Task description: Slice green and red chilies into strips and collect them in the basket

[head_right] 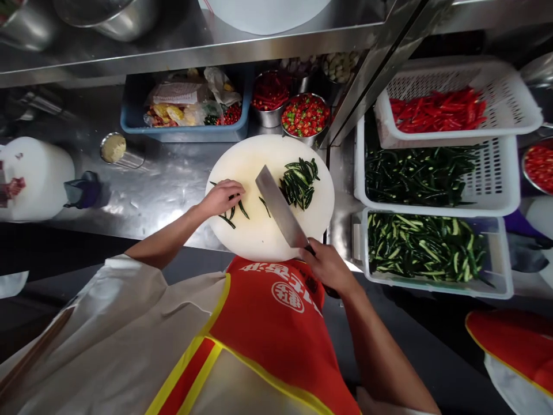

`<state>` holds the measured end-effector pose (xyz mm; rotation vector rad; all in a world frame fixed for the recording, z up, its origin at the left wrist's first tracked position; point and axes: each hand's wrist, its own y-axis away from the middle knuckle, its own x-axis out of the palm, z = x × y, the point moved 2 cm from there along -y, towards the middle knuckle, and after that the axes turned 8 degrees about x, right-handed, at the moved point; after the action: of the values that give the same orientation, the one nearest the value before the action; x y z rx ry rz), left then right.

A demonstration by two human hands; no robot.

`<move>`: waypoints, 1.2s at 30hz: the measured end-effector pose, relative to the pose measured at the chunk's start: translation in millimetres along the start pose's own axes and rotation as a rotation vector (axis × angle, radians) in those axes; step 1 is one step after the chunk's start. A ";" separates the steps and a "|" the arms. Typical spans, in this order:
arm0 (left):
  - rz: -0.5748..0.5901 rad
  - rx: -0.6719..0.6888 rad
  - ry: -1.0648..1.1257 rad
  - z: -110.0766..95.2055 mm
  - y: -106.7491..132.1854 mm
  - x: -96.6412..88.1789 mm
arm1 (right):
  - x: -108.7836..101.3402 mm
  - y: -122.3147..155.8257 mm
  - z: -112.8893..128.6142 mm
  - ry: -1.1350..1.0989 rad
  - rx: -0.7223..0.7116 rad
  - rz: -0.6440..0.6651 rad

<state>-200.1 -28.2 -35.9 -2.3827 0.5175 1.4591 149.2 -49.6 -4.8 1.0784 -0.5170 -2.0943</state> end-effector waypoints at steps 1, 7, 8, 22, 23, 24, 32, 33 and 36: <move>0.087 0.026 -0.029 4.5 2.0 -3.2 | 2.7 5.8 -2.9 0.001 -0.010 0.041; 0.232 0.143 -0.105 -5.8 -9.0 12.7 | 10.9 14.1 -13.6 -0.054 0.102 0.062; 0.197 0.139 -0.100 -12.5 -13.8 18.9 | 9.5 13.4 -13.9 -0.065 0.126 0.037; -0.044 0.168 0.042 -36.3 -17.1 53.2 | 4.1 20.8 -2.1 0.092 0.047 0.034; -0.046 0.174 0.049 -34.9 -17.2 53.5 | 3.3 21.9 -0.3 0.087 0.039 0.045; -0.045 0.175 0.057 -33.6 -17.4 53.8 | 2.4 23.0 1.4 0.076 0.040 0.055; -0.065 0.178 0.112 -29.0 -16.4 55.4 | -2.7 24.8 5.9 0.006 0.115 0.146; -0.071 0.176 0.117 -28.9 -16.4 55.7 | -4.2 26.1 4.9 0.009 0.123 0.156; -0.079 0.166 0.134 -28.9 -17.0 56.1 | -9.7 30.5 1.7 0.037 0.157 0.188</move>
<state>-146.2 -33.7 -72.4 -2.3513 0.5470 1.1805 164.1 -62.7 20.4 1.1089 -0.7456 -1.8916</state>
